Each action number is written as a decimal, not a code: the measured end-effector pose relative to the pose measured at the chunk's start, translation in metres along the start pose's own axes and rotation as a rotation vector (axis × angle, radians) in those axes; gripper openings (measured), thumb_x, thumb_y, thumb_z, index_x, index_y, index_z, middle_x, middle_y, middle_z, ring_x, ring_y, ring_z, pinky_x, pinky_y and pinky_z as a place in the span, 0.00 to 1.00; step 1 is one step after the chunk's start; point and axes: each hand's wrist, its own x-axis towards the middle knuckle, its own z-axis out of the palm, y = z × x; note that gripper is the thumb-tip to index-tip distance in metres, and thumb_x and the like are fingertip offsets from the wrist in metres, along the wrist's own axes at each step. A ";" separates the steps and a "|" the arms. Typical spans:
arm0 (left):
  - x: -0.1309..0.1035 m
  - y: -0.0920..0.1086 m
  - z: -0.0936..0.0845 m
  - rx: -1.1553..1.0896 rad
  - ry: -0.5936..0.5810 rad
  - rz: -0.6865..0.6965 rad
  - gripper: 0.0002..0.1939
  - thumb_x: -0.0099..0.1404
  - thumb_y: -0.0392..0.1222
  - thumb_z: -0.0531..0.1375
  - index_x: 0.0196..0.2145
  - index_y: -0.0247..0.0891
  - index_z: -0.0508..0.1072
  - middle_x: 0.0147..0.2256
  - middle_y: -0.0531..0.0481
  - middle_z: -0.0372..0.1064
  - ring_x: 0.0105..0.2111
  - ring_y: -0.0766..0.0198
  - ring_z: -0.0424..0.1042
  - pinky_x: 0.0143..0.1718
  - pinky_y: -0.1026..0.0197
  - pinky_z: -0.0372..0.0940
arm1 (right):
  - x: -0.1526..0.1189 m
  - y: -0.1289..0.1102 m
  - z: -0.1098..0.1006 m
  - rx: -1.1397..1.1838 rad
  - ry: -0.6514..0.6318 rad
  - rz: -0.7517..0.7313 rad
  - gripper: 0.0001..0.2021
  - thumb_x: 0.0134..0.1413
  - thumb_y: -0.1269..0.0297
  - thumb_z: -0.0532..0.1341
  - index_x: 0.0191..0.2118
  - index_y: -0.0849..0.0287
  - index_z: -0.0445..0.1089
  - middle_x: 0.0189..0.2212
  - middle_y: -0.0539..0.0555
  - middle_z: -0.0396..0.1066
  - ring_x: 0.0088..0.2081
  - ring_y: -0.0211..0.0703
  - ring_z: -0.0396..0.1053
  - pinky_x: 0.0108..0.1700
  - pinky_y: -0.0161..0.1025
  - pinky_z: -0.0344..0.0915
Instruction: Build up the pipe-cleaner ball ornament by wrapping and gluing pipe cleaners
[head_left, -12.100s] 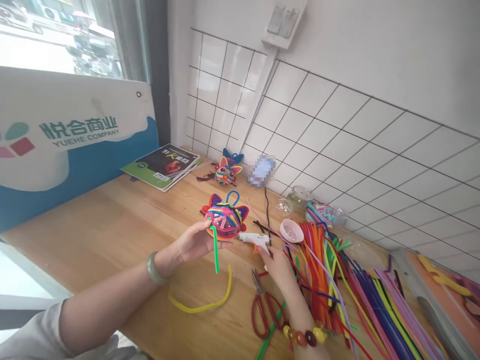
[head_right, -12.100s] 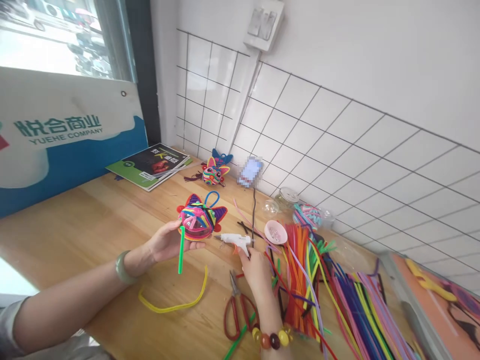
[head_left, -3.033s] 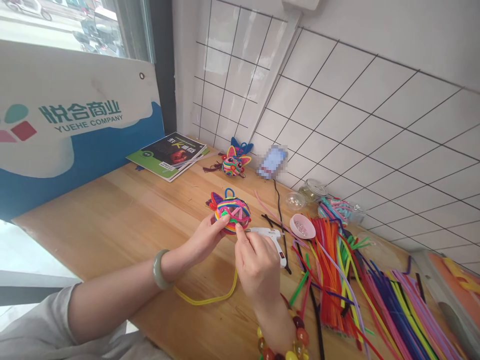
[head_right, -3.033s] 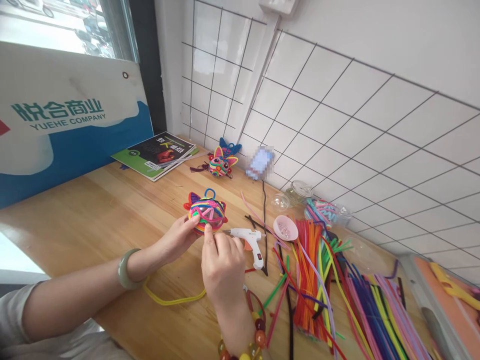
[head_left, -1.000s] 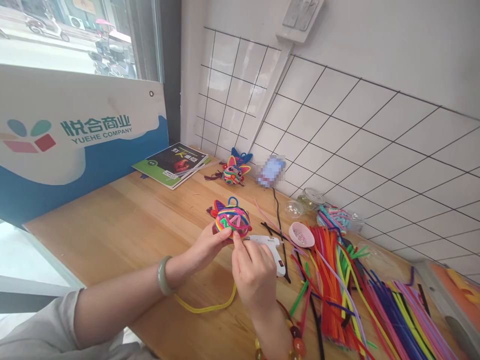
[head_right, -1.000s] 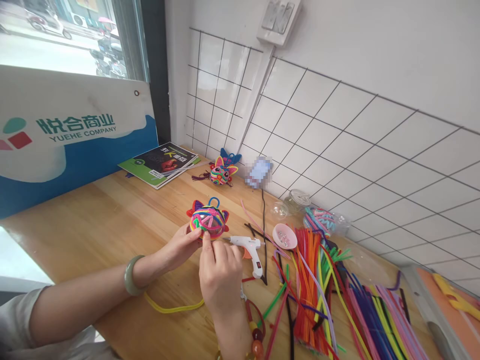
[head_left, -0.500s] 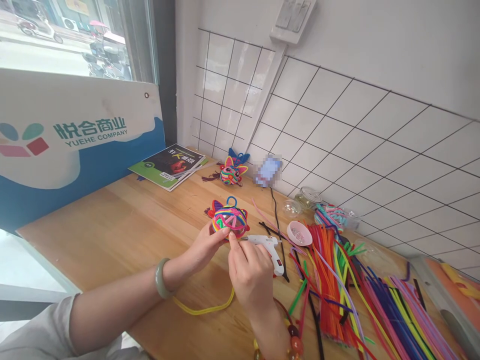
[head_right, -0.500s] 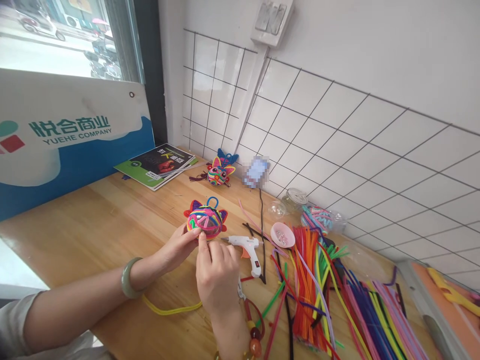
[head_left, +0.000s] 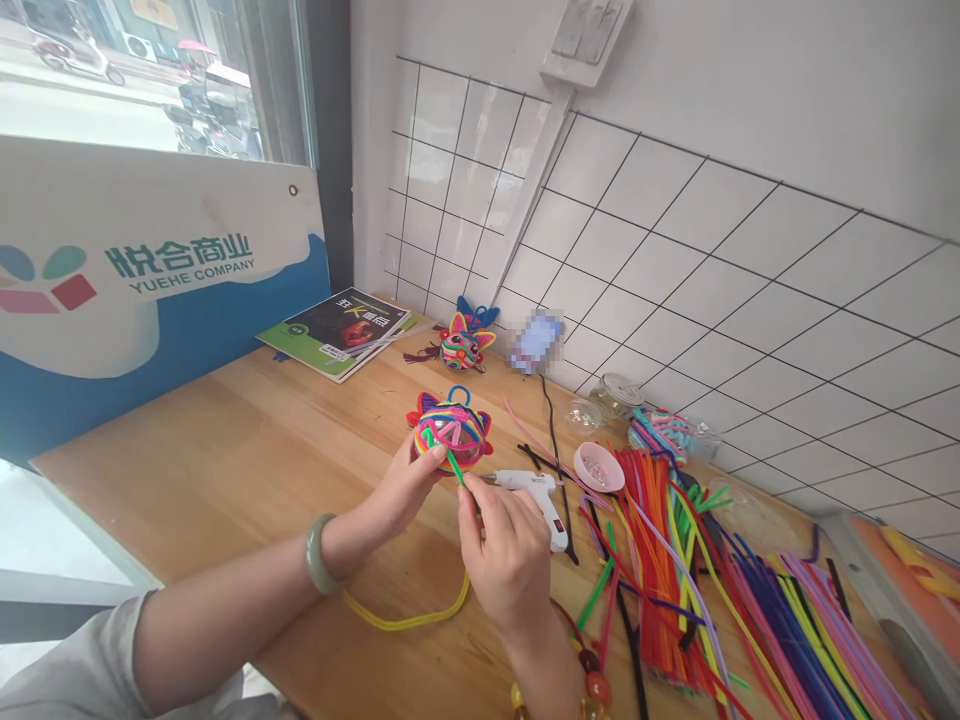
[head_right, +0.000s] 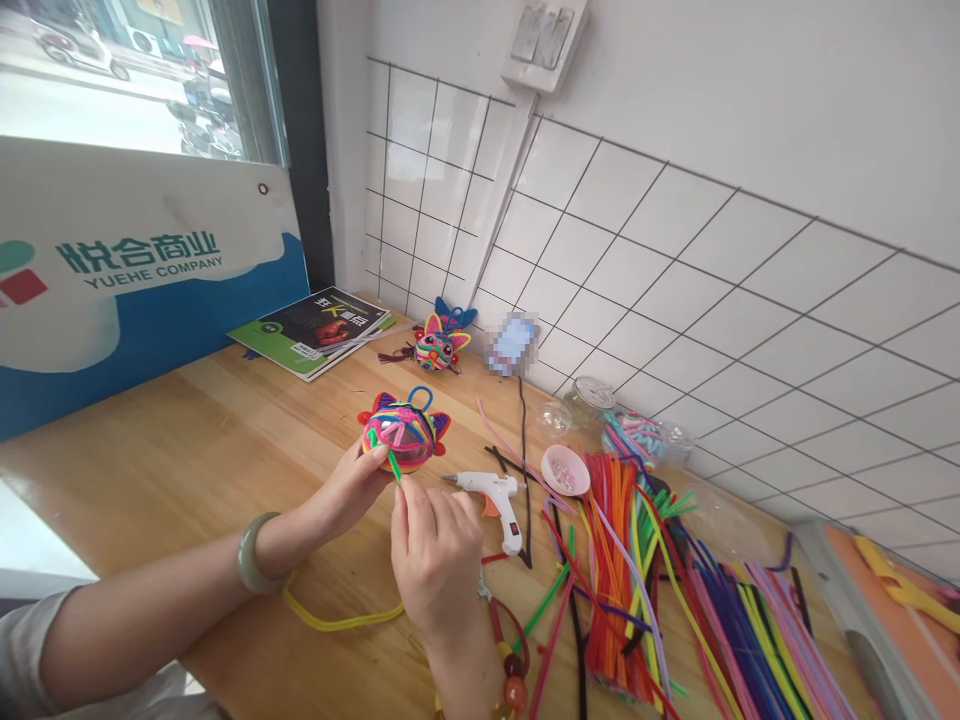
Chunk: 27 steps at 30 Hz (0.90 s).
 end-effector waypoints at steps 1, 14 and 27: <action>0.000 0.000 -0.001 -0.005 0.006 -0.005 0.22 0.59 0.48 0.65 0.48 0.37 0.72 0.45 0.42 0.75 0.44 0.55 0.74 0.45 0.57 0.67 | 0.000 0.000 0.000 -0.004 -0.003 -0.008 0.07 0.61 0.76 0.58 0.44 0.67 0.70 0.27 0.54 0.73 0.30 0.42 0.70 0.35 0.41 0.61; -0.002 -0.005 -0.001 -0.002 -0.045 -0.062 0.20 0.60 0.49 0.64 0.47 0.35 0.74 0.46 0.41 0.75 0.46 0.52 0.73 0.48 0.56 0.65 | 0.002 -0.001 -0.001 -0.088 -0.048 -0.066 0.12 0.62 0.76 0.55 0.48 0.66 0.70 0.24 0.52 0.68 0.27 0.41 0.66 0.30 0.41 0.59; -0.006 0.000 0.005 0.067 -0.100 -0.138 0.25 0.57 0.54 0.65 0.47 0.33 0.73 0.44 0.37 0.75 0.44 0.49 0.73 0.45 0.53 0.65 | 0.005 0.003 -0.006 -0.077 -0.033 -0.069 0.08 0.62 0.76 0.55 0.42 0.64 0.71 0.26 0.53 0.71 0.27 0.40 0.66 0.31 0.40 0.59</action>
